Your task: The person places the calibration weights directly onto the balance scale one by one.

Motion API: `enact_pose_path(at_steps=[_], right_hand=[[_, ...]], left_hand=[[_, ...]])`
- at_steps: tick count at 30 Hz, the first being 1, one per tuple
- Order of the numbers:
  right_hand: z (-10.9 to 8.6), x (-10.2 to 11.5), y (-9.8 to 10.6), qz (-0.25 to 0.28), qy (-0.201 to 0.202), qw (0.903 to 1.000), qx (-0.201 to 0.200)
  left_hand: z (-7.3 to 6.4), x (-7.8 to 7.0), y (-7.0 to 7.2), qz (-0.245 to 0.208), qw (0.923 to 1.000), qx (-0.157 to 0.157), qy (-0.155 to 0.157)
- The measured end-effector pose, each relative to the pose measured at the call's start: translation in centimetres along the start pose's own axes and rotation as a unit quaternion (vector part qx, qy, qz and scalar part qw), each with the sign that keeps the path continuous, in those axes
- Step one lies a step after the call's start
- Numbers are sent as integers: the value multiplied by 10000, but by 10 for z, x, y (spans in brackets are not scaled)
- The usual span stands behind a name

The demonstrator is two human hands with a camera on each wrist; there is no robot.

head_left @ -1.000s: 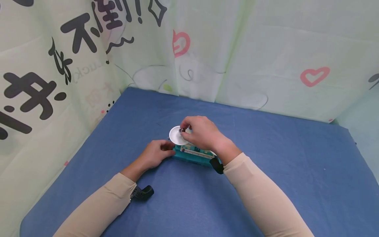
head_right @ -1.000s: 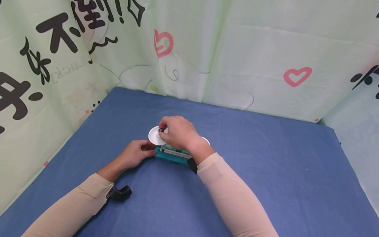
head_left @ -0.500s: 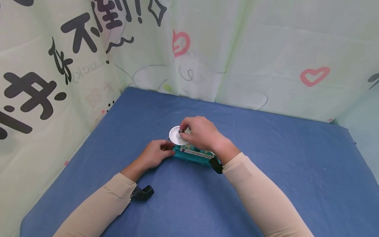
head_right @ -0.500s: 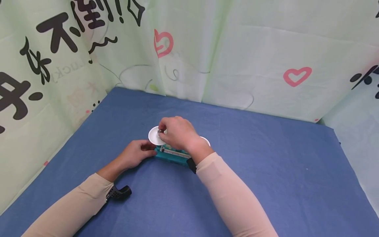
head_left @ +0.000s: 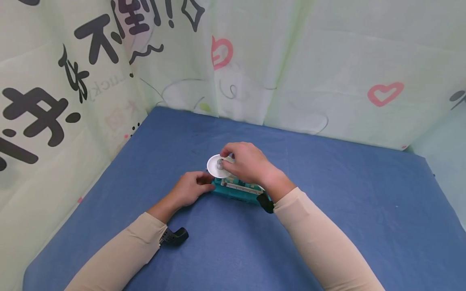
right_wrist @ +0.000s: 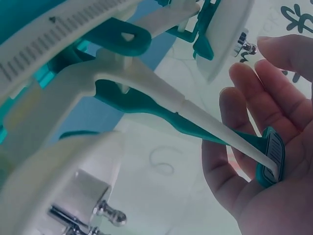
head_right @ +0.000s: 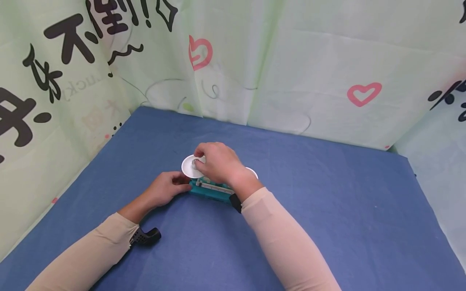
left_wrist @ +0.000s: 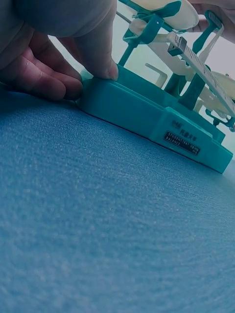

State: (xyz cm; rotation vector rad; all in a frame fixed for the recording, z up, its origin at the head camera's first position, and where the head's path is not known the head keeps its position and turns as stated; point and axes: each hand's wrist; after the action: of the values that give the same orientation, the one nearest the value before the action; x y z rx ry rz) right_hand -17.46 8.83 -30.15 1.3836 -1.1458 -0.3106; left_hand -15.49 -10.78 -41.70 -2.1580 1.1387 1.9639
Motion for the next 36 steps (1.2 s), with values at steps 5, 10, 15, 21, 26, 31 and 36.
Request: enact_pose_path(at_steps=[5, 10, 15, 21, 26, 31, 36], right_hand=[[-2, -1, 1, 92, 2, 10000, 23], [-7, -4, 3, 223, 18, 9997, -13], [-20, -8, 9, 301, -55, 9994, -155], [-39, -16, 12, 416, -153, 9983, -376], [-52, -23, 12, 489, -202, 9968, -599], [-64, -30, 11, 424, -308, 9961, -716], [-78, -37, 7, 397, -245, 9957, -799]], left_hand=[[1, 0, -1, -34, 10000, 15, 2], [1, -1, -2, -21, 10000, 16, 15], [0, -2, -2, -59, 10000, -17, 12], [-1, -1, -2, -23, 10000, -59, 57], [-1, 0, -1, -15, 10000, -61, 72], [0, 0, 0, 8, 9999, -67, 123], [0, 0, 1, 74, 9998, -46, 166]])
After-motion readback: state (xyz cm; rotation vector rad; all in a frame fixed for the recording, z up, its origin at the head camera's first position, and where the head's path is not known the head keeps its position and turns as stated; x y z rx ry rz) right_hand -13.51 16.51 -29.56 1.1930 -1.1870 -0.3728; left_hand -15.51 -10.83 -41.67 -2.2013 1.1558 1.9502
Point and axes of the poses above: each hand's wrist, its own z-axis towards the middle knuckle, its own y-axis out of the back of the hand, x = y × z, and after that the axes turned 14 degrees about x, right-handed
